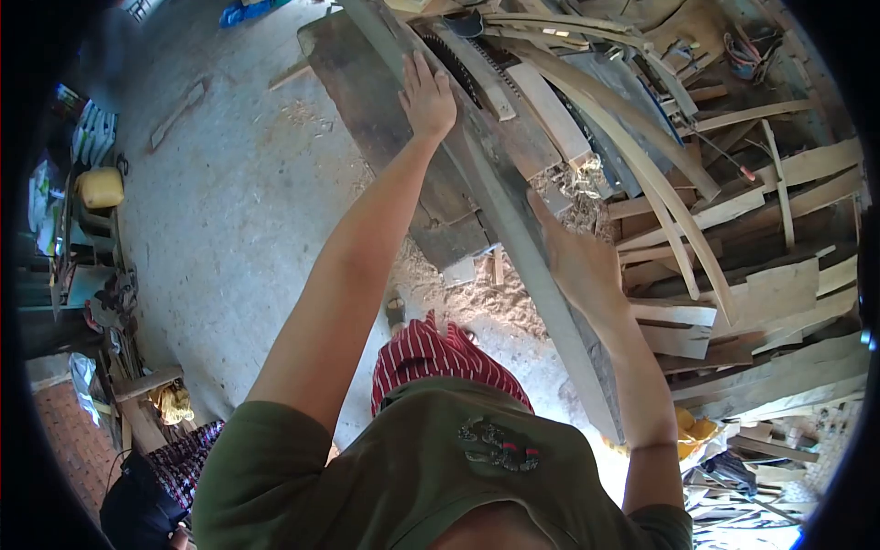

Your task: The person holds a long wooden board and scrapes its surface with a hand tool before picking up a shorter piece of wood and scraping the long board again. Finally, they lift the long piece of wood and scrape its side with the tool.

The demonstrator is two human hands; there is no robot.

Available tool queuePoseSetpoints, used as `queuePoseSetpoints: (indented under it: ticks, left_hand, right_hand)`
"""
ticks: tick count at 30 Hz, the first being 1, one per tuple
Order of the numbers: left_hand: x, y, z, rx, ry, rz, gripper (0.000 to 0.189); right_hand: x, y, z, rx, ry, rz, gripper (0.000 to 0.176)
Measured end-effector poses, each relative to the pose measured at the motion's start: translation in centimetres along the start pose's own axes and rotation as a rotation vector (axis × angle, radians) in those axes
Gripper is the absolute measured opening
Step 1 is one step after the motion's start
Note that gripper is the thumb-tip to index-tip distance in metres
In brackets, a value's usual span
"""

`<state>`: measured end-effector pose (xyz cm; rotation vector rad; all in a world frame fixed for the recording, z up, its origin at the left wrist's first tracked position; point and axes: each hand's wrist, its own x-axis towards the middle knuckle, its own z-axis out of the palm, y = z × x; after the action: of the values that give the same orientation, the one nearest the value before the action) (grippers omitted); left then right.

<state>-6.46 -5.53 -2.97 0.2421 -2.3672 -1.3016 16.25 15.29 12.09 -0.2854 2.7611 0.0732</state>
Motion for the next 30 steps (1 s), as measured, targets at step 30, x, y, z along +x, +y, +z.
queuePoseSetpoints:
  ticks: [30]
  left_hand:
    - [-0.3,0.0,0.4,-0.123,0.061,0.103,0.064]
  right_hand:
    - [5.9,-4.6,-0.7,-0.184,0.156,0.084,0.069]
